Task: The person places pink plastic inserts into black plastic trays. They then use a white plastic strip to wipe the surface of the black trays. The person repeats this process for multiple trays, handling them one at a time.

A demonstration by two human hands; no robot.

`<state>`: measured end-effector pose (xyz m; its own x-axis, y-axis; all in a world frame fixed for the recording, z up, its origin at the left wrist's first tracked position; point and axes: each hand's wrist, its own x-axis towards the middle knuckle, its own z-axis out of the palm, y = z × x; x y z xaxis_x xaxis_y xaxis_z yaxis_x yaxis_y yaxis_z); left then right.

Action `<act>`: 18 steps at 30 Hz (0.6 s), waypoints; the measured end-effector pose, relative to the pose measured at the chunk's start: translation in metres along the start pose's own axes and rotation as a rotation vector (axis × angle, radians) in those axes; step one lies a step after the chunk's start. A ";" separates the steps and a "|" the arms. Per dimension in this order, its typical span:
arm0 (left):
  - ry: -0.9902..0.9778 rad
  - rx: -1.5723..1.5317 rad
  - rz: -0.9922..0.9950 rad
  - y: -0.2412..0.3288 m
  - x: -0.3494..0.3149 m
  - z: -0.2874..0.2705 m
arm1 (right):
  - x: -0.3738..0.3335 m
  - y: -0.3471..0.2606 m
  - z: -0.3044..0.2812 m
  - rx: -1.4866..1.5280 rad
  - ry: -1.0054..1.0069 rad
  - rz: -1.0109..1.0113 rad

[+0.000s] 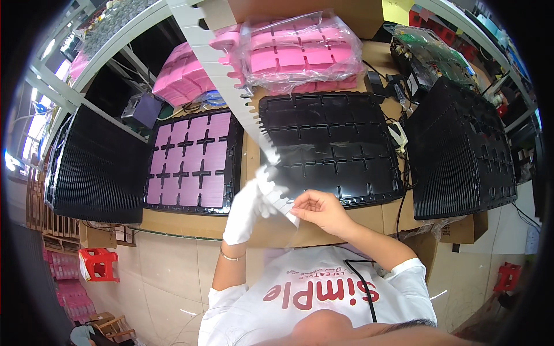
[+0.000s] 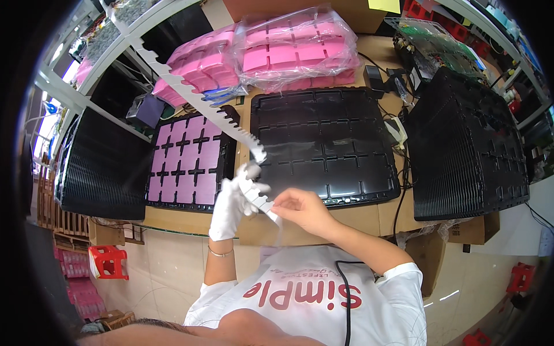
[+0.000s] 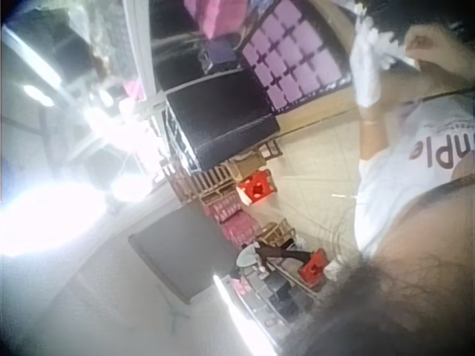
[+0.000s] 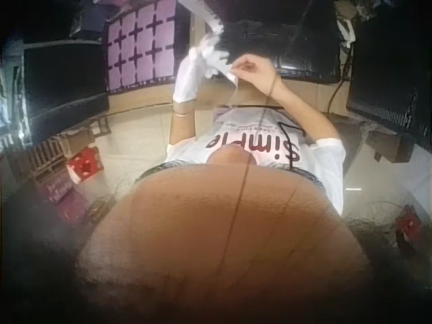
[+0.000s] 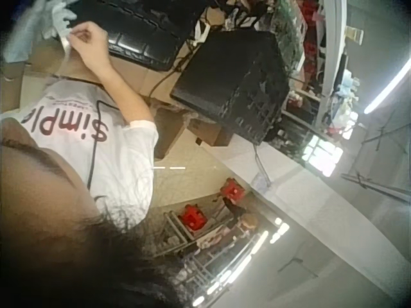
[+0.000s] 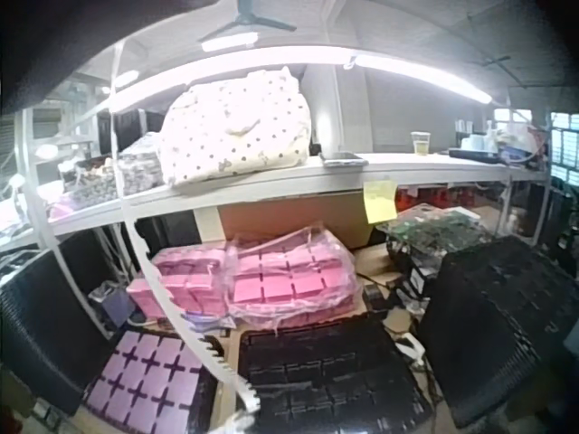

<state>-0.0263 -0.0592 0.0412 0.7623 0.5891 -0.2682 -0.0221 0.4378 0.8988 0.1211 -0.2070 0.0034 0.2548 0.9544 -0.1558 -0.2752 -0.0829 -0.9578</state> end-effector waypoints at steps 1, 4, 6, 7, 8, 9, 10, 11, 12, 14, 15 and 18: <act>-0.039 0.212 -0.058 0.000 -0.003 -0.001 | 0.000 -0.002 -0.001 -0.074 0.042 -0.033; 0.000 0.419 0.033 -0.017 -0.003 0.001 | -0.003 -0.007 0.000 -0.224 0.142 -0.112; 0.063 0.201 0.052 -0.017 -0.003 0.014 | -0.003 -0.008 0.001 -0.230 0.177 -0.136; 0.091 0.176 0.065 -0.018 -0.002 0.017 | -0.003 -0.011 0.003 -0.295 0.213 -0.175; 0.118 0.150 0.078 -0.019 -0.001 0.020 | -0.003 -0.016 0.006 -0.361 0.249 -0.214; 0.147 0.124 0.091 -0.020 0.001 0.021 | -0.001 -0.019 0.007 -0.428 0.285 -0.252; 0.162 0.101 0.103 -0.020 0.002 0.022 | 0.002 -0.019 0.006 -0.603 0.299 -0.480; 0.179 0.078 0.115 -0.021 0.005 0.022 | 0.007 -0.020 0.003 -0.777 0.307 -0.709; 0.196 0.054 0.127 -0.022 0.008 0.021 | 0.013 -0.022 0.002 -0.949 0.311 -0.940; 0.263 0.044 0.267 -0.032 0.018 0.006 | 0.018 -0.035 0.003 -0.882 0.196 -1.006; 0.297 0.039 0.337 -0.037 0.023 -0.003 | 0.022 -0.041 0.002 -0.848 0.138 -1.038; 0.580 -0.010 0.564 -0.031 0.027 -0.026 | 0.058 -0.071 -0.025 -0.760 0.267 -0.900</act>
<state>-0.0221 -0.0395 -0.0029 0.1773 0.9805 0.0852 -0.3108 -0.0263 0.9501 0.1785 -0.1527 0.0563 0.2833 0.6747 0.6815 0.6921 0.3481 -0.6323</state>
